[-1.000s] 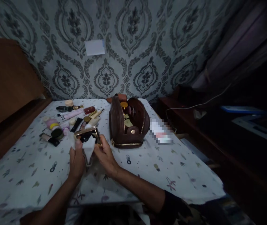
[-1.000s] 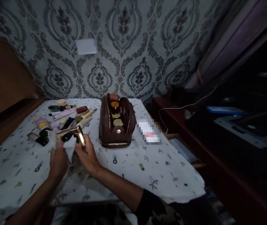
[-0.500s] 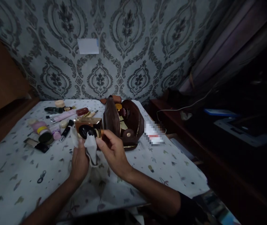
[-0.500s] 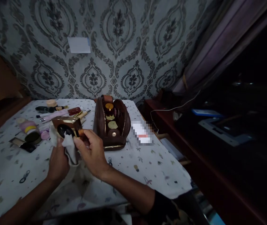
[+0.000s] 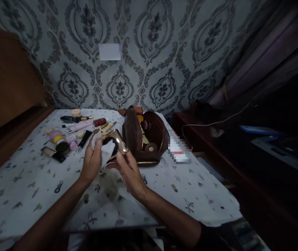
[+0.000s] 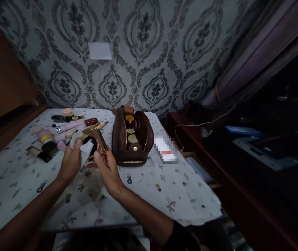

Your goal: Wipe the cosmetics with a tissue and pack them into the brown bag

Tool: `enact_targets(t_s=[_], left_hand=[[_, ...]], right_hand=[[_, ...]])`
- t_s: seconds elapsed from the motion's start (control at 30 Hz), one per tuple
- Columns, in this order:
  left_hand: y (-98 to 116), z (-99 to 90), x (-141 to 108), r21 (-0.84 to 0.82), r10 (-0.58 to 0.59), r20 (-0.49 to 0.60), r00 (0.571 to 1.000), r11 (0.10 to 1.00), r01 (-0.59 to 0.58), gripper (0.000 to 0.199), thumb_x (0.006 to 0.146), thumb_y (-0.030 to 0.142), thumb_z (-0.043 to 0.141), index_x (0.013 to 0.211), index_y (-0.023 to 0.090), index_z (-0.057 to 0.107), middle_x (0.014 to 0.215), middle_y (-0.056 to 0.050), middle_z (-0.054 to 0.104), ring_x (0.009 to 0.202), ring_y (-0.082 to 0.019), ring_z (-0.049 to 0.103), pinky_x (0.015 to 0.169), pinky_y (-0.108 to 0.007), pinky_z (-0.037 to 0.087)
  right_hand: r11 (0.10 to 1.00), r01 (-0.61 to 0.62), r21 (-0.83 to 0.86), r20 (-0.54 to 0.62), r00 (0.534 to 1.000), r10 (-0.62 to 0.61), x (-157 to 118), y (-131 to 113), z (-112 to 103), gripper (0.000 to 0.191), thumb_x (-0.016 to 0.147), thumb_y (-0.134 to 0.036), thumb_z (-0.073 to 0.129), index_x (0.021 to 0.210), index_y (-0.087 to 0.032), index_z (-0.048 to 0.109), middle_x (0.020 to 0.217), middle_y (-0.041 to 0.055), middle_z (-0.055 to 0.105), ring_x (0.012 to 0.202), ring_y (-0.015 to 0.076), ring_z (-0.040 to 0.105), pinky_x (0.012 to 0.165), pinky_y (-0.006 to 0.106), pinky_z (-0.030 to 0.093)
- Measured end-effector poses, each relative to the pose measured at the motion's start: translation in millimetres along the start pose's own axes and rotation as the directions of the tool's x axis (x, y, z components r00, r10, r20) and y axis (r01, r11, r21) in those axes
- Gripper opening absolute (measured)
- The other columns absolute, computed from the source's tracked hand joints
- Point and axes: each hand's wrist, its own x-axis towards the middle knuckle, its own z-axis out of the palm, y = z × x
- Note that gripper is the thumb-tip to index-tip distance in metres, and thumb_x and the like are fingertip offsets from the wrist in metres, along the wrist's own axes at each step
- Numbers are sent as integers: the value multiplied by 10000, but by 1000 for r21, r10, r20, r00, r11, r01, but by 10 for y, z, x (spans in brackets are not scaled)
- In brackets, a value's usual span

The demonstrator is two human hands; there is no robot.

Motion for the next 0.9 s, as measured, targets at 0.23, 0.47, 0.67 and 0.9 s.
enact_targets(t_s=[0.23, 0.47, 0.67, 0.9], left_hand=[[-84, -148, 85, 96, 137, 87, 987, 985, -145, 523, 960, 547, 394, 1204, 164, 654, 1268, -105, 663, 1249, -264, 556, 1134, -377, 347], [-102, -106, -93, 466, 461, 333, 823, 678, -568, 463, 1004, 383, 373, 1399, 193, 523, 1481, -125, 511, 1433, -271, 381, 1205, -507, 175], [-265, -193, -238, 522, 575, 483, 660, 417, -744, 520, 993, 372, 439, 1489, 221, 401, 1518, -161, 455, 1454, -301, 343, 1208, -556, 67], [-253, -406, -109, 417, 355, 147, 923, 824, -383, 474, 1017, 435, 333, 1332, 138, 526, 1283, -143, 622, 1190, -246, 580, 984, -352, 453]], right_hand=[[963, -147, 228, 65, 989, 136, -76, 260, 118, 628, 752, -752, 611, 1175, -288, 591, 987, 48, 688, 889, 207, 664, 855, 381, 544], [930, -196, 311, -15, 977, 211, -88, 364, 164, 406, 742, -563, 717, 1021, -275, 654, 1037, 27, 712, 1002, 212, 631, 807, 337, 546], [864, -293, 409, -108, 925, 365, -36, 394, 36, 357, 689, -505, 782, 897, -236, 675, 1030, 24, 721, 951, 191, 645, 741, 296, 546], [859, -364, 360, 126, 931, 342, -33, 221, 60, 494, 718, -612, 742, 1018, -224, 683, 972, 35, 743, 841, 180, 664, 757, 312, 558]])
